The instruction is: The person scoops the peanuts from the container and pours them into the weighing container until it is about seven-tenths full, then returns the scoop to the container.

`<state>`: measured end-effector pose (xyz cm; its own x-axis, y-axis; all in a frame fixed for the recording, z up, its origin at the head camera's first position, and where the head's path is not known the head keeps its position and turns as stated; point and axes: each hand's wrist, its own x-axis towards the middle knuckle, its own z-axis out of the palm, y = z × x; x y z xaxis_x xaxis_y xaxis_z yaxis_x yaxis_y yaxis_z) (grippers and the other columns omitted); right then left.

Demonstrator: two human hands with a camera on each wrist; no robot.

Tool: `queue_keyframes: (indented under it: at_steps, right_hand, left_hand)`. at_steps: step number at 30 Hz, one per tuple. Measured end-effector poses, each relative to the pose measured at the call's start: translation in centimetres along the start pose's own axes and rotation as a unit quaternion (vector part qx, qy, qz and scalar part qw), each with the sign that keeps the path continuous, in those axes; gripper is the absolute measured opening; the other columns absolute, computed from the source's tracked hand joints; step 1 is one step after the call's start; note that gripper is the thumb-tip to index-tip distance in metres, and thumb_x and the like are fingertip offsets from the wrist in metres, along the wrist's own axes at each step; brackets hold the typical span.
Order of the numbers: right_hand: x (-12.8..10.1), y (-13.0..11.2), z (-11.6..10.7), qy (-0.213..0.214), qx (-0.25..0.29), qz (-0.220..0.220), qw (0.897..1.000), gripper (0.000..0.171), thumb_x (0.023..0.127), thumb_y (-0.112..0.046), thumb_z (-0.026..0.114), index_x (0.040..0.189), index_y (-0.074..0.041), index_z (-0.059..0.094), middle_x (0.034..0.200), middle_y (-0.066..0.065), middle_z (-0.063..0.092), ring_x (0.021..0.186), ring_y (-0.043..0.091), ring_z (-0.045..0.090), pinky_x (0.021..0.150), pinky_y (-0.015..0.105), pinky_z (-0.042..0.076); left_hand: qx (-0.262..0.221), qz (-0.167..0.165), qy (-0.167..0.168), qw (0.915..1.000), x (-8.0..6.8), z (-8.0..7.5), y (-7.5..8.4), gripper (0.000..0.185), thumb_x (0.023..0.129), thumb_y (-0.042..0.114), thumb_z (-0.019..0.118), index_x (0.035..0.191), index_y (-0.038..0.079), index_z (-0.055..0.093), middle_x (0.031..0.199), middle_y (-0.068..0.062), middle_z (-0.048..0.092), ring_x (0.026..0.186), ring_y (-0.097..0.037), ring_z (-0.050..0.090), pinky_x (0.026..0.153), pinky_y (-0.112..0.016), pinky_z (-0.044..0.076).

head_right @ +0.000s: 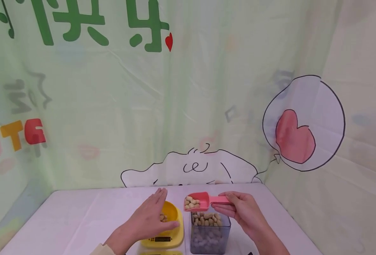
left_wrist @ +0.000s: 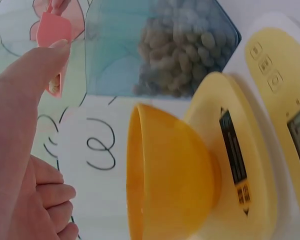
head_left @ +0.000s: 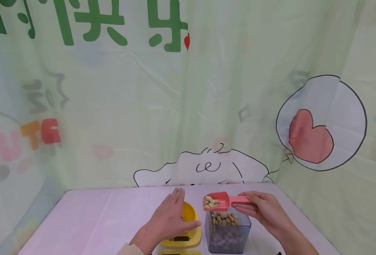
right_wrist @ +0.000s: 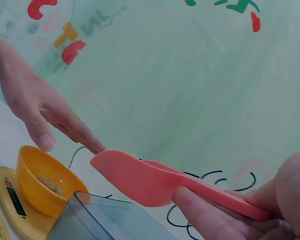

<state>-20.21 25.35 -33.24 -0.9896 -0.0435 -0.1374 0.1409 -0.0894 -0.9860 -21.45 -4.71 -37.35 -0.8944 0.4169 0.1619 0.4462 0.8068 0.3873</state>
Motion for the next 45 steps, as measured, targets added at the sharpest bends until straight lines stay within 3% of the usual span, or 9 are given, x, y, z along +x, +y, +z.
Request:
queue_keyframes:
  at_steps: [7, 14, 26, 41, 45]
  right_hand:
    - [0.8, 0.1, 2.6, 0.009, -0.019, -0.009, 1.000, 0.045, 0.107, -0.017, 0.044, 0.138, 0.014, 0.042, 0.108, 0.017, 0.073, 0.094, 0.029, 0.075, 0.082, 0.036, 0.061]
    - [1.4, 0.6, 4.6, -0.007, -0.021, -0.019, 1.000, 0.041, 0.107, -0.016, 0.043, 0.133, 0.015, 0.047, 0.107, 0.020, 0.073, 0.095, 0.029, 0.075, 0.082, 0.035, 0.061]
    - [2.2, 1.9, 7.2, 0.055, -0.132, -0.046, 0.989, 0.027, 0.105, -0.010, 0.047, 0.114, 0.009, 0.064, 0.098, 0.021, 0.073, 0.083, 0.029, 0.075, 0.076, 0.041, 0.062]
    - [1.5, 1.7, 9.1, 0.055, -0.229, -0.102, 0.966, 0.019, 0.101, -0.004, 0.052, 0.107, 0.005, 0.067, 0.095, 0.015, 0.073, 0.083, 0.024, 0.074, 0.073, 0.037, 0.063]
    - [1.3, 1.7, 9.1, 0.053, -0.230, -0.108, 0.966, 0.018, 0.100, -0.003, 0.053, 0.107, 0.005, 0.067, 0.095, 0.014, 0.073, 0.083, 0.025, 0.074, 0.073, 0.037, 0.063]
  left_hand:
    - [-0.003, -0.009, 0.014, 0.9999, -0.7, 0.2, -2.3, 0.115, 0.077, 0.077, 0.061, 0.155, 0.001, 0.026, 0.163, -0.017, 0.027, 0.150, -0.033, 0.028, 0.120, -0.053, 0.030]
    - [-0.013, -0.026, 0.013, 0.9995, -1.3, 0.9, -3.5, 0.117, 0.074, 0.078, 0.064, 0.154, -0.001, 0.029, 0.160, -0.020, 0.031, 0.149, -0.036, 0.031, 0.119, -0.055, 0.031]
    - [0.007, -0.076, -0.016, 0.9969, -1.2, 2.3, -4.3, 0.119, 0.070, 0.080, 0.066, 0.151, -0.002, 0.035, 0.157, -0.023, 0.036, 0.147, -0.039, 0.033, 0.118, -0.057, 0.032]
    - [0.016, -0.072, 0.002, 0.9972, -1.2, 2.5, -4.6, 0.116, 0.070, 0.078, 0.067, 0.149, -0.003, 0.038, 0.155, -0.023, 0.039, 0.145, -0.039, 0.036, 0.117, -0.057, 0.033]
    - [0.016, -0.074, 0.002, 0.9971, -1.3, 2.4, -4.7, 0.116, 0.070, 0.078, 0.067, 0.149, -0.003, 0.038, 0.155, -0.024, 0.039, 0.145, -0.039, 0.036, 0.117, -0.057, 0.034]
